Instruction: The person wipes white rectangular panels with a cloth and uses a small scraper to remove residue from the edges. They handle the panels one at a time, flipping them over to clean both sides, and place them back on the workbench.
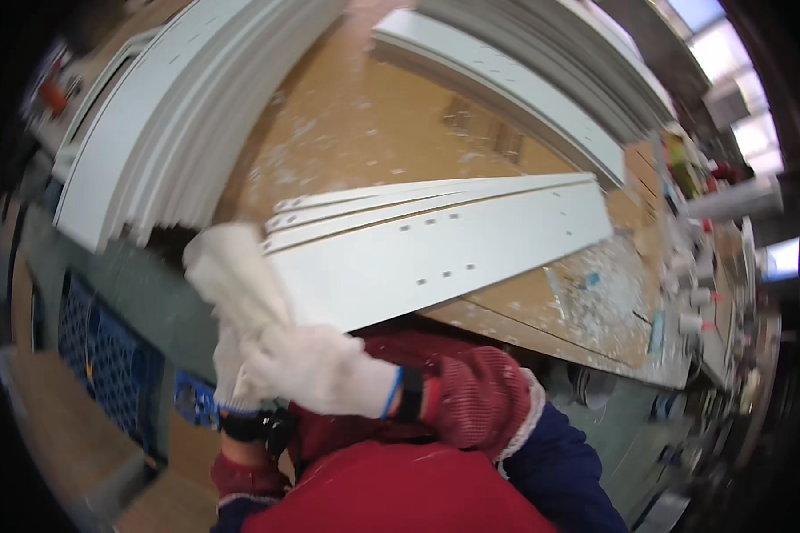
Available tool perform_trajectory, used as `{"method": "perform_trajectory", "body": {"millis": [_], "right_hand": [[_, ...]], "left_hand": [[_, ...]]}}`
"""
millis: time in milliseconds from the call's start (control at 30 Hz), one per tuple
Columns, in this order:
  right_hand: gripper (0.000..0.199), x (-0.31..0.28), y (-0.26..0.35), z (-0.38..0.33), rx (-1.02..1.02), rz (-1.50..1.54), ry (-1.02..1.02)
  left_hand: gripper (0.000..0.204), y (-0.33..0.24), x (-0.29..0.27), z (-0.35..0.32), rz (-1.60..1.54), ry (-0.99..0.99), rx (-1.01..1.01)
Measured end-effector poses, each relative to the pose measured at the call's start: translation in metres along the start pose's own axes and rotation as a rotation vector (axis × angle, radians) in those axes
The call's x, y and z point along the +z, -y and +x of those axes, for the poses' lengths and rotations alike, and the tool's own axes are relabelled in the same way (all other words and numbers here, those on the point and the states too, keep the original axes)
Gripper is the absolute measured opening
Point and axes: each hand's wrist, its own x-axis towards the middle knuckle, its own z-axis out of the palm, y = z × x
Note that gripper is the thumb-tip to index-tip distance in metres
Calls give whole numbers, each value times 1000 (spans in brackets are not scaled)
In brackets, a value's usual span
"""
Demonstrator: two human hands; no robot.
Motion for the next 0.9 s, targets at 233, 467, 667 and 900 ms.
{"method": "perform_trajectory", "body": {"millis": [233, 467, 667, 900], "right_hand": [[30, -31, -38, -49, 238, -66, -202], [28, -106, -107, -170, 683, -221, -413], [34, -181, -190, -287, 1211, -487, -658], [33, -211, -244, -371, 1088, -910, -1047]], "left_hand": [[48, -7, 8, 34, -489, 343, -718], [49, 38, 21, 5, -768, 124, -411], [51, 21, 20, 6, -871, 56, -441], [34, -47, -3, -2, -934, 162, -607]]}}
